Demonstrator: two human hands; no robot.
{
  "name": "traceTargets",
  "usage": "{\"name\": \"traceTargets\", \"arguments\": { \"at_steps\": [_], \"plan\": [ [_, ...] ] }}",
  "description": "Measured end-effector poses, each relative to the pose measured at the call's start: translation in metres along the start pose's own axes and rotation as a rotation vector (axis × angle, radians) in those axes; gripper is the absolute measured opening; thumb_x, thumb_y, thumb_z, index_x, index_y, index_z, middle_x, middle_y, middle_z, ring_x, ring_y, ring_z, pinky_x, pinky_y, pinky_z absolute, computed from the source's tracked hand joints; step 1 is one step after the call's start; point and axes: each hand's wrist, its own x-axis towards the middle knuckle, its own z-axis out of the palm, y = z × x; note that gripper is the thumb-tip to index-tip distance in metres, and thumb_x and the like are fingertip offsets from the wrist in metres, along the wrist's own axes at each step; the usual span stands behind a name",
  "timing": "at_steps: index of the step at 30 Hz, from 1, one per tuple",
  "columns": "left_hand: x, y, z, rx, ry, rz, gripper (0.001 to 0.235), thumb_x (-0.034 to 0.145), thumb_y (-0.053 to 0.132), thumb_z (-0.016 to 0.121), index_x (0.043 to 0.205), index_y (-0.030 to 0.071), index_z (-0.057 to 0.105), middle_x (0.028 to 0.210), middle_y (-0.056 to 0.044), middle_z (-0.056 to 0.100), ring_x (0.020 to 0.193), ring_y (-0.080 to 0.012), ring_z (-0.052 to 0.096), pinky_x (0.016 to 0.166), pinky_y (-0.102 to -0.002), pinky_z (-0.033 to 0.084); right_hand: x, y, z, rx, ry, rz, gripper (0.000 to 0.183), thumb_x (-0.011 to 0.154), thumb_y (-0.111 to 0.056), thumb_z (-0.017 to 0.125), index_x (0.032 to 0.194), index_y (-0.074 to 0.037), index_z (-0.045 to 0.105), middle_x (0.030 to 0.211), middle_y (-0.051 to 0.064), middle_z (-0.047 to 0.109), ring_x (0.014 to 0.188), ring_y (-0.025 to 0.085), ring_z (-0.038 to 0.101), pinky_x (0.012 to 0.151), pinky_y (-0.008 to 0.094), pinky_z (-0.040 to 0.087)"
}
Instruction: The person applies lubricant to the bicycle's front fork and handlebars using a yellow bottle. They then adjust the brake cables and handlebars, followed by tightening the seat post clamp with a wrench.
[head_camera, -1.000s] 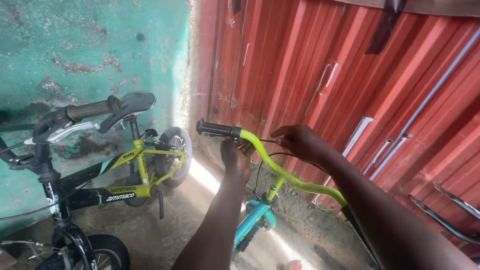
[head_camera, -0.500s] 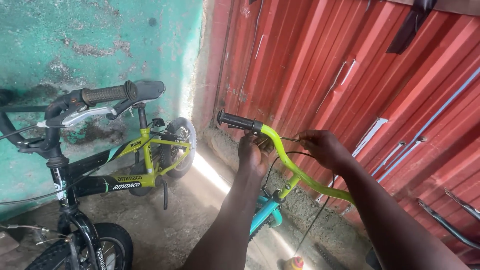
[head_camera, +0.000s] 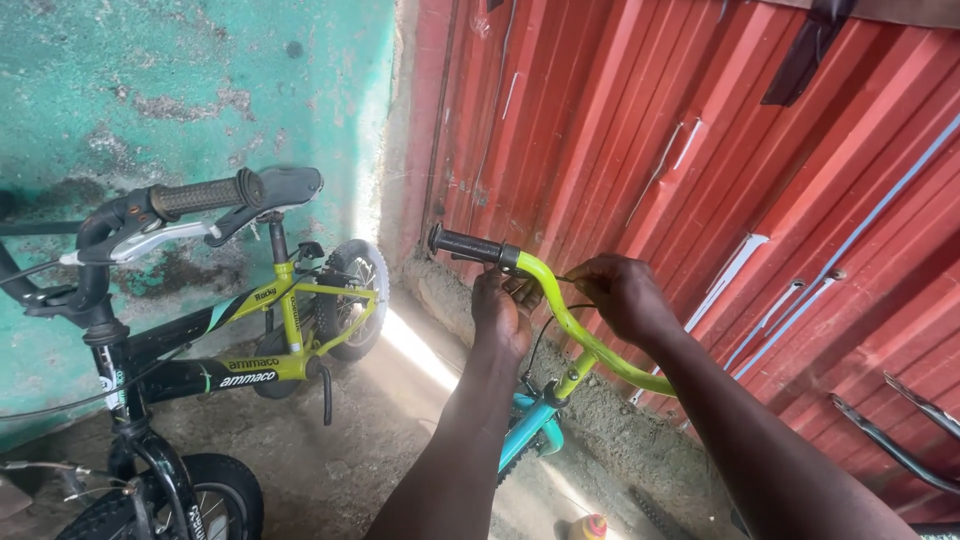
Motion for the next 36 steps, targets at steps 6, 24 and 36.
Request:
{"name": "traceTargets", "arguments": {
  "at_steps": [6,24,36],
  "plan": [
    [-0.012,0.005,0.008,0.071,0.022,0.047,0.018,0.107,0.035,0.058,0.113,0.023,0.046,0.094,-0.012,0.062,0.099,-0.0316,0.069,0.093,-0.048,0.061,0.005,0.013,0.007,0.018,0.017,0.038,0.017,0.091,-0.014,0.073,0.105,-0.014,0.083,0.088,0.013,0.076,0.081,0.03,0.072,0.075,0.042,0.056],
    [-0.028,0.011,0.014,0.148,0.014,0.071,0.025,0.11,0.04,0.048,0.109,0.015,0.043,0.09,-0.008,0.054,0.097,-0.0284,0.07,0.091,-0.041,0.066,0.007,0.012,0.025,-0.041,-0.001,0.133,0.02,0.094,-0.018,0.07,0.11,-0.019,0.082,0.087,0.013,0.077,0.083,0.033,0.073,0.078,0.045,0.056],
    [-0.02,0.018,0.029,0.128,0.046,-0.004,0.021,0.111,0.043,0.044,0.109,0.022,0.04,0.09,0.0,0.052,0.084,-0.0222,0.069,0.08,-0.041,0.063,0.018,0.013,0.013,-0.076,-0.056,0.046,0.026,0.096,-0.012,0.065,0.119,-0.013,0.076,0.097,0.017,0.076,0.089,0.034,0.074,0.08,0.049,0.057]
  ]
}}
